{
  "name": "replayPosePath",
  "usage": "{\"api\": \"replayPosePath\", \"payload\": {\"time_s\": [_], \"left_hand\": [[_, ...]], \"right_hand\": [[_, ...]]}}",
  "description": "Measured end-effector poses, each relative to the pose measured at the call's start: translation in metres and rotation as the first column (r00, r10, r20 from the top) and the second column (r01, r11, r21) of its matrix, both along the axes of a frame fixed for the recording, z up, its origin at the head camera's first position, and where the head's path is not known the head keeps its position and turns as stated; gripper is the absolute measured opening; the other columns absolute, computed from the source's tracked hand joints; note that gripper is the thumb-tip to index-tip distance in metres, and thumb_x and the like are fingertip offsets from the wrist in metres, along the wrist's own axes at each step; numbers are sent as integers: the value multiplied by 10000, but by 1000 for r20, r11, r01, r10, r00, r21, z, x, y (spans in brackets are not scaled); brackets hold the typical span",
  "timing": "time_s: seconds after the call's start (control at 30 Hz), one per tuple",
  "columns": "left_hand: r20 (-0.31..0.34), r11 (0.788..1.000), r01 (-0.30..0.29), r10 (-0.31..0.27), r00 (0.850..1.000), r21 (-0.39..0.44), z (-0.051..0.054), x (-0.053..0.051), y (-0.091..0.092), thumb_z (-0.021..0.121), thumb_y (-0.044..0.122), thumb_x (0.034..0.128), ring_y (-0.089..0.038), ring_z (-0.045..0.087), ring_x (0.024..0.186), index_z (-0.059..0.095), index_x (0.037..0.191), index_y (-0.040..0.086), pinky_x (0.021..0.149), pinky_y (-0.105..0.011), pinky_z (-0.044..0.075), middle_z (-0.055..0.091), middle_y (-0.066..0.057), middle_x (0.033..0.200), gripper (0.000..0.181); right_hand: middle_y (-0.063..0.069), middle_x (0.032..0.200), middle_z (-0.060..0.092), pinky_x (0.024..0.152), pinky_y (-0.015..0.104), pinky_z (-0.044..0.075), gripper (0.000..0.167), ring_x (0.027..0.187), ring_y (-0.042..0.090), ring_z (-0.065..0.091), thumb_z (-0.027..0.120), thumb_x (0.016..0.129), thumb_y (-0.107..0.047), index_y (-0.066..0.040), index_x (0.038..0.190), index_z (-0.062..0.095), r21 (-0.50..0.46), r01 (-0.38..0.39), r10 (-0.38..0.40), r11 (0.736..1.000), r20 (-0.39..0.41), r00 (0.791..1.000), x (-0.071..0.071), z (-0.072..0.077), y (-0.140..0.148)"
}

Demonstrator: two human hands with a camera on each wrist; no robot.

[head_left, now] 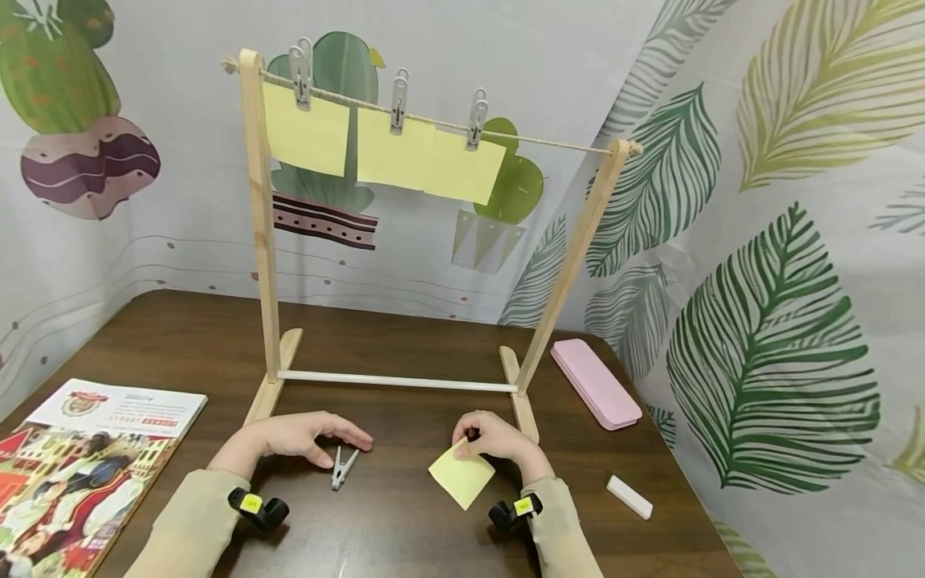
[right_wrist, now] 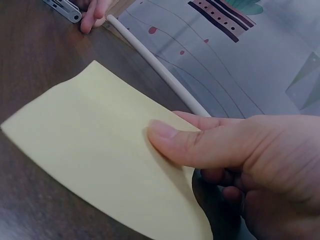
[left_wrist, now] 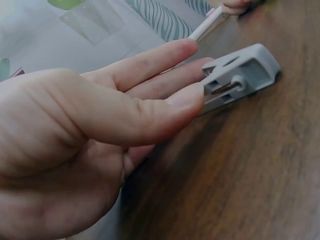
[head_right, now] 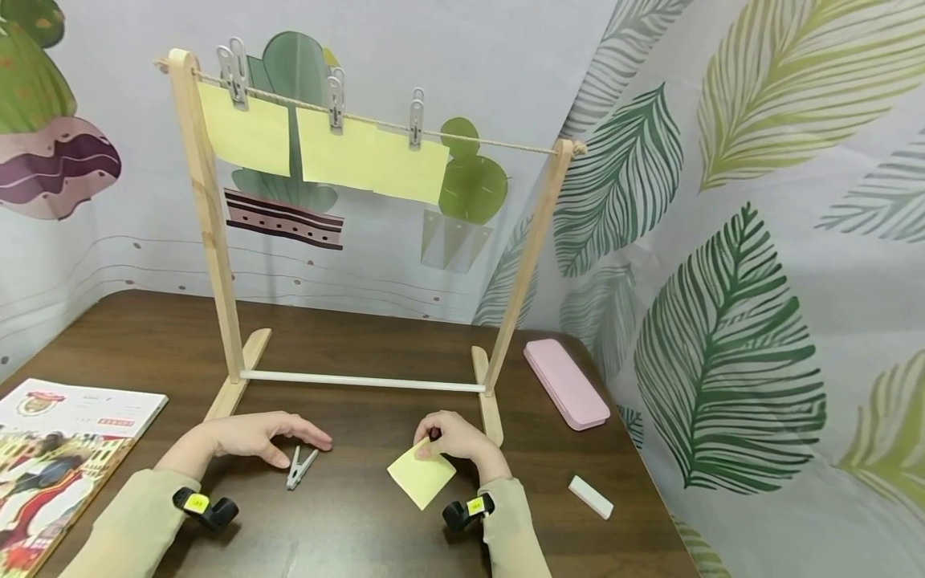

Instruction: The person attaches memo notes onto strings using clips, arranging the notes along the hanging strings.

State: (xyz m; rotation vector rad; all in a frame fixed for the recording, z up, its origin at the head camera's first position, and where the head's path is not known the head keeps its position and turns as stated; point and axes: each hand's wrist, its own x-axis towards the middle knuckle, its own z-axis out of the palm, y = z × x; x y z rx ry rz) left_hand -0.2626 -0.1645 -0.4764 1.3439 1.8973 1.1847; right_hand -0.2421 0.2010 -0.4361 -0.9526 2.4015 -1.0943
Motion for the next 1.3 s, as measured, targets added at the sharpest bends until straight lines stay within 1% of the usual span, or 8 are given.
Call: {"api": "replayPosePath", "payload": {"time_s": [0.27,0.53,0.7,0.83,1.0,1.13,1.2,1.3], "left_hand": [[-5,1000,-9,9,1000,14,-2,1,2,678,6,804,-55,552,1238,514,1359,-45,1018,-167,380,622,-195,1303,581],[12,999,-35,35,999,12,-5,1,3,703,44,817,-37,561,1203,517,1348,-57,990,-166,382,669,-172,1233,573],[13,999,-52,52,999,10,-5,0,2,728,93,817,-32,579,1151,532,1333,-58,979,-170,385,698,-144,1179,572],[4,998,-63,63,998,12,-4,0,1,747,113,808,-36,591,1080,554,1310,-51,934,-205,407,712,-132,1117,563],[38,996,-88,87,996,17,-3,0,-1,767,99,800,-71,593,989,592,1262,-30,872,-235,428,699,-154,1064,511],[82,995,-96,93,992,25,-4,0,-2,762,79,810,-80,596,980,604,1235,-27,869,-237,441,679,-197,1077,465],[105,994,-104,101,989,26,-3,1,-3,759,78,818,-73,595,996,605,1232,-26,883,-230,442,670,-212,1096,453],[108,991,-130,126,986,32,-3,1,-5,755,79,823,-62,584,1012,605,1222,-26,890,-222,444,666,-205,1113,439]], "right_hand": [[249,859,643,745,246,441,110,798,164,525,732,816,13,84,856,657,-16,15,-15,1000,15,1000,1,-1,1],[262,864,641,730,207,428,117,792,137,520,730,816,14,91,861,654,-27,12,-11,1000,24,1000,-1,-4,2],[260,863,641,727,202,425,113,791,103,510,732,812,13,83,860,658,-13,22,-22,1000,7,1000,-12,-23,7],[204,859,656,726,196,424,110,787,55,500,751,812,-26,37,862,676,-3,37,-37,999,3,999,-20,-35,10],[78,832,656,695,193,440,122,760,37,517,759,826,-81,-4,880,681,-44,25,-22,999,83,996,-24,-37,13],[-33,817,628,673,200,462,151,753,38,540,715,864,-68,51,913,637,-126,1,22,992,177,984,-24,-35,17],[-71,828,619,668,202,474,189,757,35,551,693,880,-68,87,942,604,-171,6,33,985,229,973,-24,-33,20],[-92,828,619,658,209,486,258,748,39,562,673,900,-83,133,979,557,-235,31,40,972,291,956,-23,-32,24]]}}
